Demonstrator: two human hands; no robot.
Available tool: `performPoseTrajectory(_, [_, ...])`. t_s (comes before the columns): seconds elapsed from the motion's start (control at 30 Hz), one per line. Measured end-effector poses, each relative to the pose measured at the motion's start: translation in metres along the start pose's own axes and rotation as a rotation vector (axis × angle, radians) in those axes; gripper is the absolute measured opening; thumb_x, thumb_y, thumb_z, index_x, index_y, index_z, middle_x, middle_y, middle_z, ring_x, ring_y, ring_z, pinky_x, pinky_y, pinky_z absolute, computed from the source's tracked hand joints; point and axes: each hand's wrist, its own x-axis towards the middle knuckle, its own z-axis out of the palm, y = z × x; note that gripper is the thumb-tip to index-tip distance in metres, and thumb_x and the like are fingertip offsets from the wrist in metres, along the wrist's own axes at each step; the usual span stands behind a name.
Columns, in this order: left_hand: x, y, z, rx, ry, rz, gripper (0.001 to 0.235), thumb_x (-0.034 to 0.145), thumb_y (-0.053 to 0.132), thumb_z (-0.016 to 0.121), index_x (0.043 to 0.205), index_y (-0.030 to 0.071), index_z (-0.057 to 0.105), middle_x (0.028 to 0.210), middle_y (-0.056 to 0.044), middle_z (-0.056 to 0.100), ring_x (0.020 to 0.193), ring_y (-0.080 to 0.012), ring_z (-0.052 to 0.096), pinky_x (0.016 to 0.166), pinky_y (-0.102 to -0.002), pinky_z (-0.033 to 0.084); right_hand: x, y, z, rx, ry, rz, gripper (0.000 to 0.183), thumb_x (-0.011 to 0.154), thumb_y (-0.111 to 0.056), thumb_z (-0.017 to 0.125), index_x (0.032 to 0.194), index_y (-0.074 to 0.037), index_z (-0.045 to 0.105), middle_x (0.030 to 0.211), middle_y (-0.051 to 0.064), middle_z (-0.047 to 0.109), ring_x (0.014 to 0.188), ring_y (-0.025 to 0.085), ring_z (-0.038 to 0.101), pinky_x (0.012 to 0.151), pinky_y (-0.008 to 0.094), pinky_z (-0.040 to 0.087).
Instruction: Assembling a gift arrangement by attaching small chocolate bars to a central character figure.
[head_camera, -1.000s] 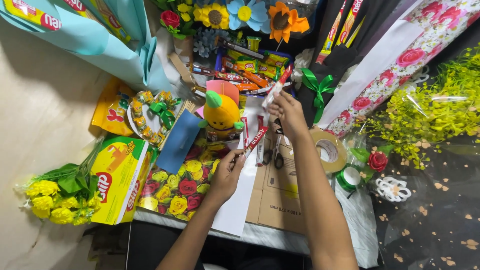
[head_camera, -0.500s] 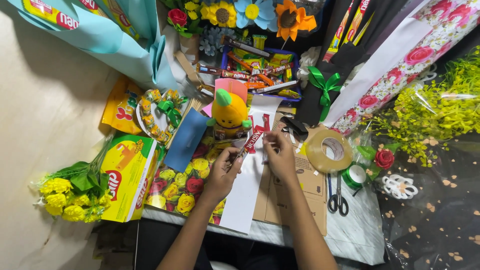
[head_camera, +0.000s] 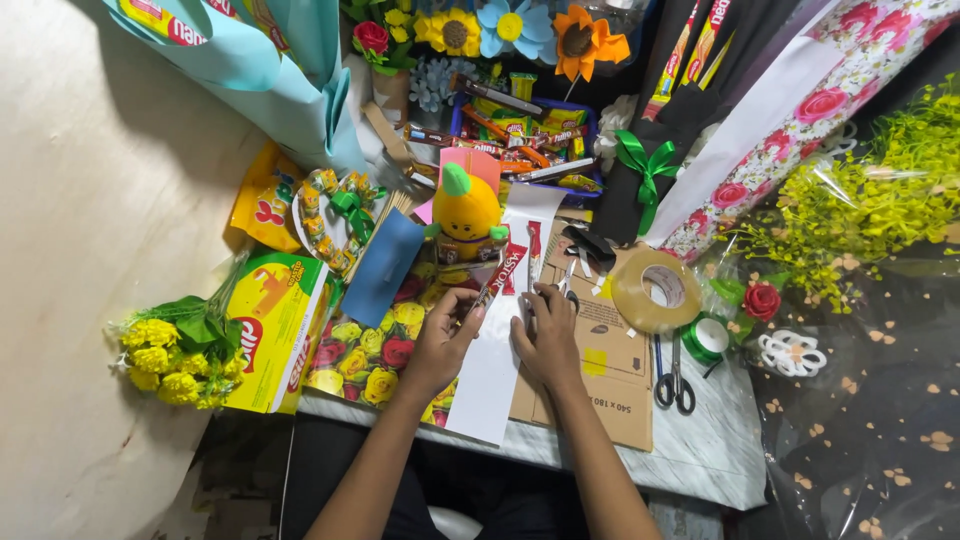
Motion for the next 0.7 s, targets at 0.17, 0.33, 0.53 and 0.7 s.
performPoseTrajectory(0.17, [-0.012, 0.008, 0.003, 0.031, -0.004, 0.002, 0.033, 0.102, 0.028, 0.061, 0.120, 0.001, 0.064, 0.089, -0.011, 0.062, 0.079, -0.0185, 0.064, 0.073, -0.033, 0.057, -0.002, 0.003, 0.000, 0.031, 0.025, -0.005, 0.046, 0.096, -0.029, 0.063, 0.137, -0.007, 0.058, 0.138, 0.017, 0.052, 0.130, 0.031, 0.050, 0.110, 0.043, 0.040])
performPoseTrajectory(0.33, [-0.016, 0.005, 0.002, 0.051, -0.010, -0.005, 0.032, 0.101, 0.028, 0.062, 0.119, 0.001, 0.064, 0.089, -0.012, 0.063, 0.079, -0.0181, 0.064, 0.073, -0.033, 0.057, 0.001, 0.004, -0.001, 0.077, 0.053, 0.013, 0.052, 0.093, -0.027, 0.064, 0.140, -0.007, 0.055, 0.132, 0.016, 0.055, 0.125, 0.031, 0.053, 0.108, 0.043, 0.042])
performPoseTrajectory(0.53, [-0.021, -0.002, 0.001, 0.044, 0.018, 0.011, 0.034, 0.101, 0.030, 0.063, 0.119, 0.001, 0.064, 0.090, -0.012, 0.063, 0.080, -0.0190, 0.062, 0.073, -0.034, 0.057, -0.001, -0.004, -0.008, 0.131, 0.078, 0.012, 0.059, 0.089, -0.021, 0.064, 0.143, -0.004, 0.047, 0.128, 0.019, 0.057, 0.122, 0.033, 0.055, 0.108, 0.044, 0.042])
performPoseTrajectory(0.7, [-0.023, -0.002, -0.001, 0.044, 0.033, 0.021, 0.031, 0.101, 0.026, 0.063, 0.118, 0.001, 0.064, 0.087, -0.011, 0.063, 0.077, -0.0163, 0.063, 0.072, -0.032, 0.056, -0.002, -0.001, -0.005, 0.140, 0.073, 0.036, 0.060, 0.088, -0.019, 0.066, 0.144, -0.008, 0.048, 0.129, 0.017, 0.057, 0.123, 0.032, 0.055, 0.107, 0.044, 0.044])
